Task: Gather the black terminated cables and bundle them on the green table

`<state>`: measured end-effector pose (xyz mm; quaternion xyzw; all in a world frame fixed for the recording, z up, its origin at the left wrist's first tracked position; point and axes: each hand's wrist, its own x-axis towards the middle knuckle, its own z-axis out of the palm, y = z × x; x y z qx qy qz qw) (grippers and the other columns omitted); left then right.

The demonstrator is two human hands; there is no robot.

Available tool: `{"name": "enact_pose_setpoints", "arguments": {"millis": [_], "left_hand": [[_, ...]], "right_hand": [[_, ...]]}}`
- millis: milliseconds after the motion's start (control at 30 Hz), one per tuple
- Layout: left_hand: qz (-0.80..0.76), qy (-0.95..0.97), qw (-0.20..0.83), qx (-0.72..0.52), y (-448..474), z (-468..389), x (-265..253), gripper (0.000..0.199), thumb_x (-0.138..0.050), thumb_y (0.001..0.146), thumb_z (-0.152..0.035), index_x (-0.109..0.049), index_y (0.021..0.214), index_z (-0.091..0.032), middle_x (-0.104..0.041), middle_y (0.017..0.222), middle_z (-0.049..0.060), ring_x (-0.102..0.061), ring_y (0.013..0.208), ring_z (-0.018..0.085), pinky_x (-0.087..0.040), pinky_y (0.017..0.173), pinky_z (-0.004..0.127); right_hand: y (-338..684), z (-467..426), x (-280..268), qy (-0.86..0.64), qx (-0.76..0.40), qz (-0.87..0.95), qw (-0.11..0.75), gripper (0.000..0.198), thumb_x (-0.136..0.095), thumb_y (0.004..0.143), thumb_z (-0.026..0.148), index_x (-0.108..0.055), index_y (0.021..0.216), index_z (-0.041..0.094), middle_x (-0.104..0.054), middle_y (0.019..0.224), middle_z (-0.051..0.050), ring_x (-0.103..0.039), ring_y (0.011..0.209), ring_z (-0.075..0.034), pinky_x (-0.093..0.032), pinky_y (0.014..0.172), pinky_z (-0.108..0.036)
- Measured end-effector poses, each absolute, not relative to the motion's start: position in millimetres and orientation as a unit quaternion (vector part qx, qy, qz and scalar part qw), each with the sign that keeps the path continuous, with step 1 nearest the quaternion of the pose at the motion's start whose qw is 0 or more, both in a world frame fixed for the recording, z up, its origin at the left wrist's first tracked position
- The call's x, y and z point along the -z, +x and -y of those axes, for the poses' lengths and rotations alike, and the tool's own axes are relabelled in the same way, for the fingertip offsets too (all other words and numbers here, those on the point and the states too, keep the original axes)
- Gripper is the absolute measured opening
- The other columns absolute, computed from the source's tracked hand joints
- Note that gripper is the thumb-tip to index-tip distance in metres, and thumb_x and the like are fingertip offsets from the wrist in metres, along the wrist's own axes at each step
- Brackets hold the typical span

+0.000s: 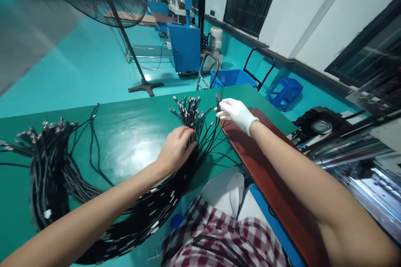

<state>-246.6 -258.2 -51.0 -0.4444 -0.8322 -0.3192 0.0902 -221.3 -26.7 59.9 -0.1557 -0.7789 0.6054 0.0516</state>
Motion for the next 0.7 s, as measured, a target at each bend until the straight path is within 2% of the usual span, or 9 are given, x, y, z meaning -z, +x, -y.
{"name": "enact_pose_setpoints", "arguments": {"millis": [33, 100, 167, 300, 433, 500, 633, 700], "left_hand": [[0.791, -0.536, 0.109, 0.274, -227.5, 258.6, 50.3, 0.02, -0.046, 0.092, -0.024, -0.056, 0.109, -0.018, -0.06, 0.107, 0.011, -0.054, 0.103, 0.023, -0.043, 0.09, 0.039], [0.685, -0.7, 0.085, 0.186, -197.1, 253.0, 55.9, 0.017, -0.044, 0.093, -0.019, -0.058, 0.102, -0.021, -0.062, 0.096, 0.006, -0.056, 0.098, 0.019, -0.042, 0.091, 0.034], [0.628, -0.767, 0.045, 0.12, -186.4, 240.4, 65.9, 0.018, -0.049, 0.091, -0.019, -0.059, 0.105, -0.023, -0.064, 0.1, 0.006, -0.056, 0.103, 0.019, -0.039, 0.096, 0.034], [0.795, -0.599, 0.049, 0.088, -223.3, 216.3, 78.6, 0.046, -0.054, 0.084, -0.021, -0.049, 0.13, -0.02, -0.057, 0.129, 0.012, -0.056, 0.111, 0.024, -0.041, 0.092, 0.035], [0.881, -0.45, 0.101, 0.104, -270.2, 211.2, 82.7, 0.057, -0.048, 0.083, -0.025, -0.042, 0.136, -0.005, -0.052, 0.134, 0.025, -0.056, 0.107, 0.035, -0.043, 0.084, 0.044], [0.904, -0.389, 0.128, 0.124, -280.1, 210.5, 87.6, 0.058, -0.046, 0.085, -0.032, -0.043, 0.134, -0.002, -0.056, 0.127, 0.026, -0.056, 0.103, 0.036, -0.044, 0.084, 0.046], [0.906, -0.382, 0.134, 0.12, -283.6, 207.6, 98.2, 0.039, -0.043, 0.086, -0.039, -0.064, 0.108, -0.013, -0.061, 0.119, 0.016, -0.056, 0.098, 0.032, -0.046, 0.08, 0.043], [0.904, -0.393, 0.131, 0.107, -282.6, 208.2, 99.7, 0.035, -0.043, 0.086, -0.04, -0.067, 0.097, -0.016, -0.062, 0.12, 0.013, -0.057, 0.098, 0.031, -0.047, 0.08, 0.043]], "right_hand": [[-228.2, 26.5, -56.8, -0.167, -0.586, 0.792, 0.046, 0.033, -0.052, 0.091, 0.024, -0.051, 0.12, 0.008, -0.062, 0.117, -0.019, -0.065, 0.07, -0.01, -0.054, 0.066, -0.024], [-227.6, 20.3, -48.1, -0.182, -0.558, 0.808, 0.054, 0.052, -0.057, 0.089, 0.026, -0.04, 0.135, 0.008, -0.054, 0.131, -0.023, -0.067, 0.078, -0.013, -0.056, 0.075, -0.029], [-210.6, 8.0, -39.0, -0.182, -0.542, 0.817, 0.074, 0.059, -0.057, 0.088, 0.03, -0.036, 0.14, 0.012, -0.049, 0.137, -0.022, -0.068, 0.085, -0.014, -0.055, 0.084, -0.033], [-150.3, -26.4, -22.2, -0.192, -0.514, 0.829, 0.109, 0.058, -0.056, 0.087, 0.035, -0.04, 0.139, 0.013, -0.053, 0.135, -0.019, -0.068, 0.088, -0.016, -0.051, 0.091, -0.036], [-80.2, -60.8, -2.1, -0.235, -0.474, 0.832, 0.166, 0.058, -0.052, 0.088, 0.041, -0.042, 0.137, 0.012, -0.057, 0.129, -0.017, -0.067, 0.087, -0.015, -0.052, 0.086, -0.034], [-49.0, -72.0, 9.5, -0.258, -0.436, 0.84, 0.194, 0.05, -0.05, 0.089, 0.04, -0.049, 0.131, 0.014, -0.059, 0.124, -0.014, -0.064, 0.092, -0.016, -0.05, 0.088, -0.035], [-15.0, -78.1, 33.2, -0.254, -0.371, 0.872, 0.194, 0.034, -0.064, 0.08, 0.036, -0.068, 0.108, 0.017, -0.062, 0.105, -0.008, -0.06, 0.089, -0.018, -0.047, 0.086, -0.034], [-14.4, -75.3, 41.5, -0.234, -0.336, 0.895, 0.177, 0.036, -0.071, 0.076, 0.035, -0.07, 0.109, 0.021, -0.061, 0.098, -0.006, -0.057, 0.088, -0.019, -0.045, 0.085, -0.035]]}}
